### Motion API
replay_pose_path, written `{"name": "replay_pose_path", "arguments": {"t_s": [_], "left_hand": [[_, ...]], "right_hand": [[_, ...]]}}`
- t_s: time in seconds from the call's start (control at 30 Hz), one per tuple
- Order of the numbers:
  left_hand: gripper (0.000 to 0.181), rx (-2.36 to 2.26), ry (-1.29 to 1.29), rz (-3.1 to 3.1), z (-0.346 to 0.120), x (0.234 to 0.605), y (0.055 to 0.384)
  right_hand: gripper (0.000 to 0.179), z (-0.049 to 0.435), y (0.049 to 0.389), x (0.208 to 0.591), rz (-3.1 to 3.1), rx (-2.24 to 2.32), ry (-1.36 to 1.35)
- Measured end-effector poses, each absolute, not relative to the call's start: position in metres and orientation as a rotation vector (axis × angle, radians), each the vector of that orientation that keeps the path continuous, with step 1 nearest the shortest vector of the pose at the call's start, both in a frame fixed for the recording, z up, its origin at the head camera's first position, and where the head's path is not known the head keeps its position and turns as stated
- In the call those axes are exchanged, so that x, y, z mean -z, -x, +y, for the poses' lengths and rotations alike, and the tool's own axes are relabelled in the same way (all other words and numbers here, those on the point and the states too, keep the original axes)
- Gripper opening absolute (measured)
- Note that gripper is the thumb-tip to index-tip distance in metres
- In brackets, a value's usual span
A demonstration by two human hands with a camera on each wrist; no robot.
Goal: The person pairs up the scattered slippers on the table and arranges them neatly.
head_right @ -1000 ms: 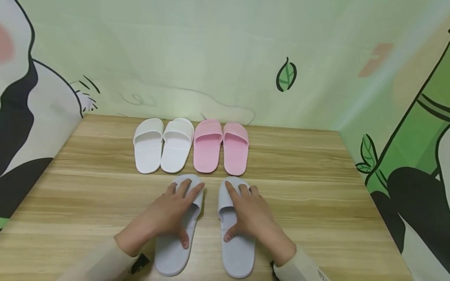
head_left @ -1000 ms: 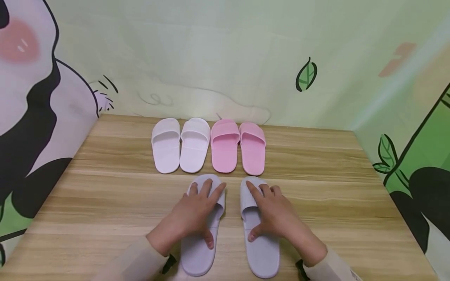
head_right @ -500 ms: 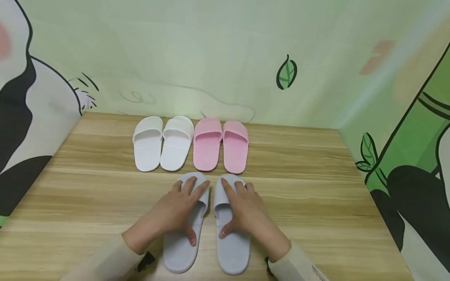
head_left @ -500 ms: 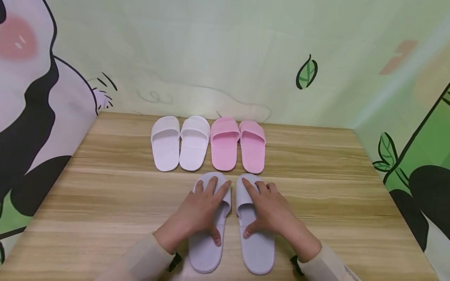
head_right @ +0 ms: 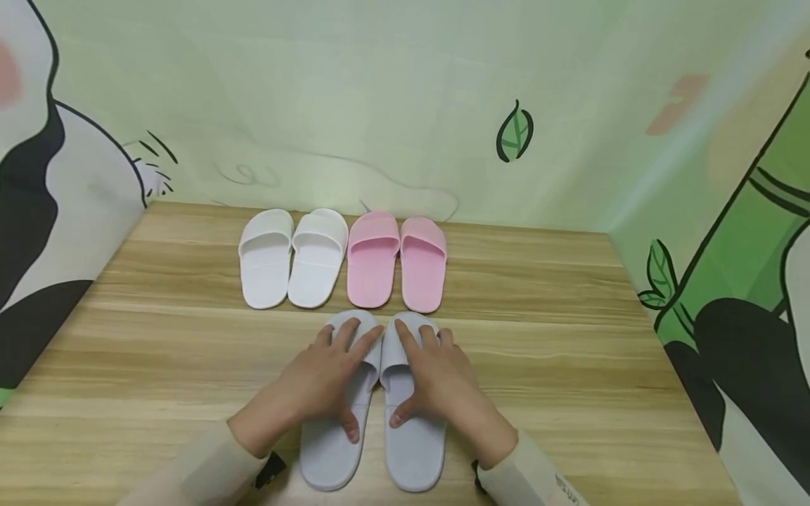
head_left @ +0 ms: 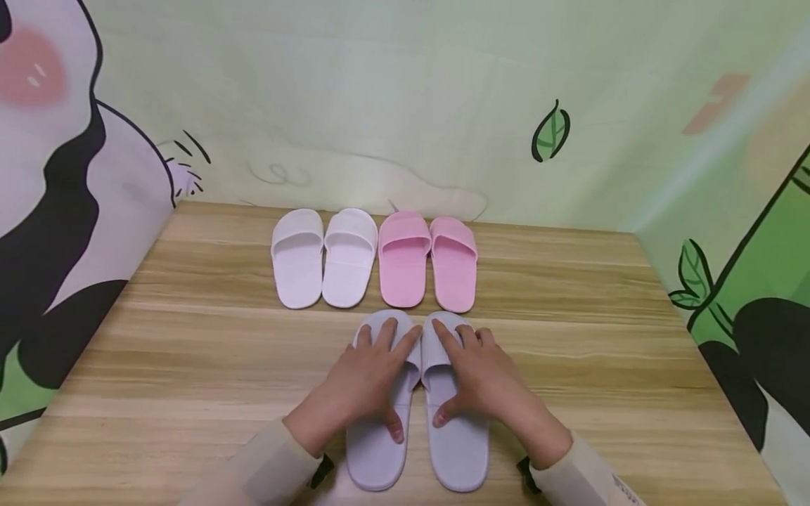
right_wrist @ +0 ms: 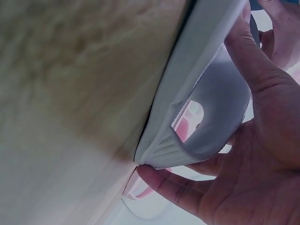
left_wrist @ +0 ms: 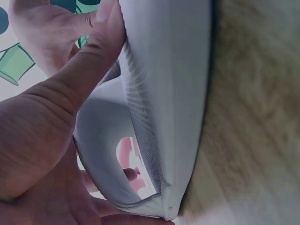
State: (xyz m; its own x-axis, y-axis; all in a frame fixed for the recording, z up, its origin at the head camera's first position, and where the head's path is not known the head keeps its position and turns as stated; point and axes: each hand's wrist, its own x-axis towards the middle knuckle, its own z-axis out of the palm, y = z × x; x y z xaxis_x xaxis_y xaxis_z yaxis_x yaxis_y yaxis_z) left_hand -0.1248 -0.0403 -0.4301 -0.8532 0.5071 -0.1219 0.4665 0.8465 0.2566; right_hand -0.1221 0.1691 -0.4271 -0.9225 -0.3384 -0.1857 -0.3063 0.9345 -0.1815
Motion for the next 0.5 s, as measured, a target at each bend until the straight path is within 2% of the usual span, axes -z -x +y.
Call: {"name": "replay_pose_path", "arguments": {"t_s": [0.5], "left_hand": [[0.157,-0.344,-0.730,2.694,-0.0443,0.4225,0.1319]], "right_hand": [[0.144,0.1748,0.1221,0.4221,2.801,0.344,0.482]]}}
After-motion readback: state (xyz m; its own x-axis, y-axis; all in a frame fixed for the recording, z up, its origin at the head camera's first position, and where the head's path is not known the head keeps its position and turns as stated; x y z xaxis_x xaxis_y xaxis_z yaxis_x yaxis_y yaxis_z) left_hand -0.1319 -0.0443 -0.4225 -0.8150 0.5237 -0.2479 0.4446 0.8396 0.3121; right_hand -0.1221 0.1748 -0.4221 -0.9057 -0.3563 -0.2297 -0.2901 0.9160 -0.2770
